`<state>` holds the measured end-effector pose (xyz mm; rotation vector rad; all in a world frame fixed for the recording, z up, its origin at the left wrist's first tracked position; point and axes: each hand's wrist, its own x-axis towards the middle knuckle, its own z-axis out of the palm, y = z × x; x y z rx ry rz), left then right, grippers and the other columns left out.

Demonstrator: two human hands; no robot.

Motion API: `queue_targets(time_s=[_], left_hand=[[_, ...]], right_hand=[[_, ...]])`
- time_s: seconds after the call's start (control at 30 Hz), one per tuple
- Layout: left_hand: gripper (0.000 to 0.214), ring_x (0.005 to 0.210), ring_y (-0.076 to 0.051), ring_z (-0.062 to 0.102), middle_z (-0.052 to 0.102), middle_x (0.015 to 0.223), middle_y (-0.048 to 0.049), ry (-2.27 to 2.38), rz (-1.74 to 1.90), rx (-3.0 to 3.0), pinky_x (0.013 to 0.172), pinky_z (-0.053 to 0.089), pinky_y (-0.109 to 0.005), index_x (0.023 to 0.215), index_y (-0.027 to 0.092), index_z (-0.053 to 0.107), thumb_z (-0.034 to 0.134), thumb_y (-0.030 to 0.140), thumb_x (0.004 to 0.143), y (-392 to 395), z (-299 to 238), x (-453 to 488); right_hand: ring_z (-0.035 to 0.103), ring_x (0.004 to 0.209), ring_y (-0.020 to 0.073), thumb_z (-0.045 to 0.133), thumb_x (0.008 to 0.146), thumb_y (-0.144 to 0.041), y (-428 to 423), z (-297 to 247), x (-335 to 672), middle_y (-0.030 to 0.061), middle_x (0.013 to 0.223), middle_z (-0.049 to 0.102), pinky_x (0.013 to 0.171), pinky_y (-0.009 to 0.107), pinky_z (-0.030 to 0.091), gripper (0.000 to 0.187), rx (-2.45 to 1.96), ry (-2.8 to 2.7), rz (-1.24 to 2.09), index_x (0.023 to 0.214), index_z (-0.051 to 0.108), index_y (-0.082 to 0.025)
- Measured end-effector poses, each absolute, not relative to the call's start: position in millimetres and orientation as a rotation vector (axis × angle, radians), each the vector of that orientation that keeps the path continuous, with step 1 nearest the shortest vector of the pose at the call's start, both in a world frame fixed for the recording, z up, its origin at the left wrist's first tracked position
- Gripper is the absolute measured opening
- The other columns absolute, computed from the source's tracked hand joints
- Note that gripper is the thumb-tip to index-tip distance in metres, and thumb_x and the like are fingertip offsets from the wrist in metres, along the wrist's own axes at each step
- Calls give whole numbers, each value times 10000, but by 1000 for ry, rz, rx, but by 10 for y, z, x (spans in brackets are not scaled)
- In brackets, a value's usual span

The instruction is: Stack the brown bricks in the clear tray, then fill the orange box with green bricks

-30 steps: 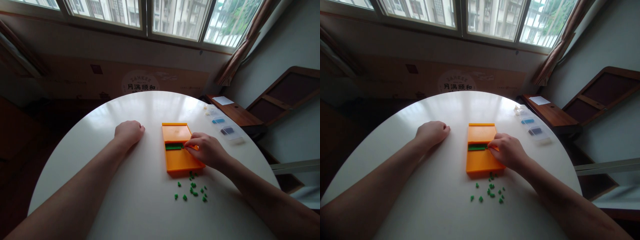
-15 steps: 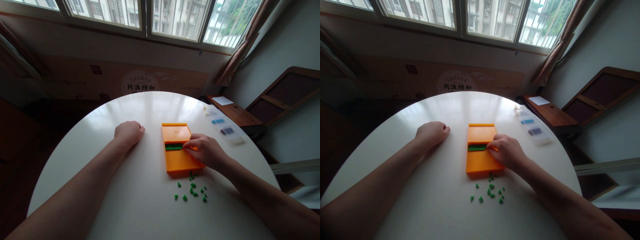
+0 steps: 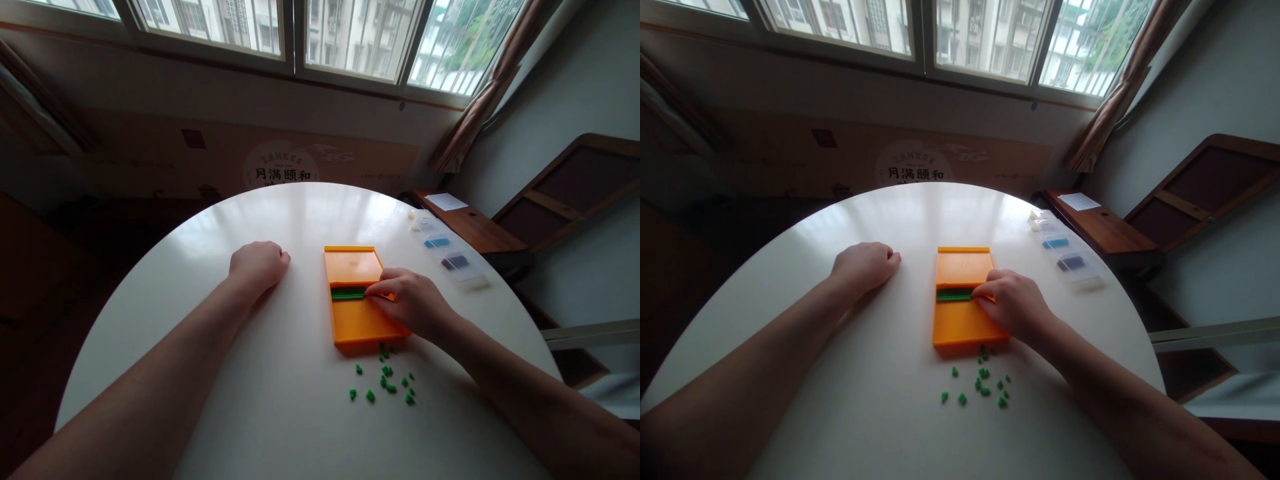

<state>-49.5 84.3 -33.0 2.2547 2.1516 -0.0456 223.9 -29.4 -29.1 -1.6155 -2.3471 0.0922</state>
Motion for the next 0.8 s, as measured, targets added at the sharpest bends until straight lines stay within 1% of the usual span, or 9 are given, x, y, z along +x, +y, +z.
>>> queue_targets(time_s=[0.23, 0.43, 0.6, 0.8], left_hand=[[432, 899, -289, 669, 751, 983, -101, 2132, -41, 2268, 682, 494, -332, 875, 230, 745, 363, 430, 857, 842, -315, -499], [443, 893, -270, 668, 758, 990, -99, 2146, -54, 2259, 689, 493, -314, 884, 235, 750, 358, 438, 861, 855, -326, -502], [441, 897, -276, 669, 756, 987, -101, 2144, -44, 2267, 693, 495, -319, 887, 238, 753, 362, 440, 860, 855, -338, -510], [429, 879, -286, 672, 751, 965, -103, 2143, -33, 2277, 676, 493, -327, 874, 235, 749, 370, 436, 860, 858, -343, -513]], right_hand=[[634, 803, 151, 602, 880, -277, -291, -302, 2222, -6, 910, 706, 652, 260, 432, 175, -1637, -2310, 145, 887, 777, -289], [634, 785, 155, 603, 875, -287, -277, -313, 2210, 4, 891, 707, 646, 263, 432, 168, -1644, -2281, 193, 865, 770, -271], [632, 778, 154, 613, 870, -284, -277, -306, 2225, 6, 892, 709, 673, 263, 447, 154, -1628, -2262, 208, 865, 765, -262], [626, 776, 152, 606, 881, -301, -263, -281, 2262, -5, 894, 706, 667, 271, 427, 159, -1685, -2220, 99, 898, 763, -278]])
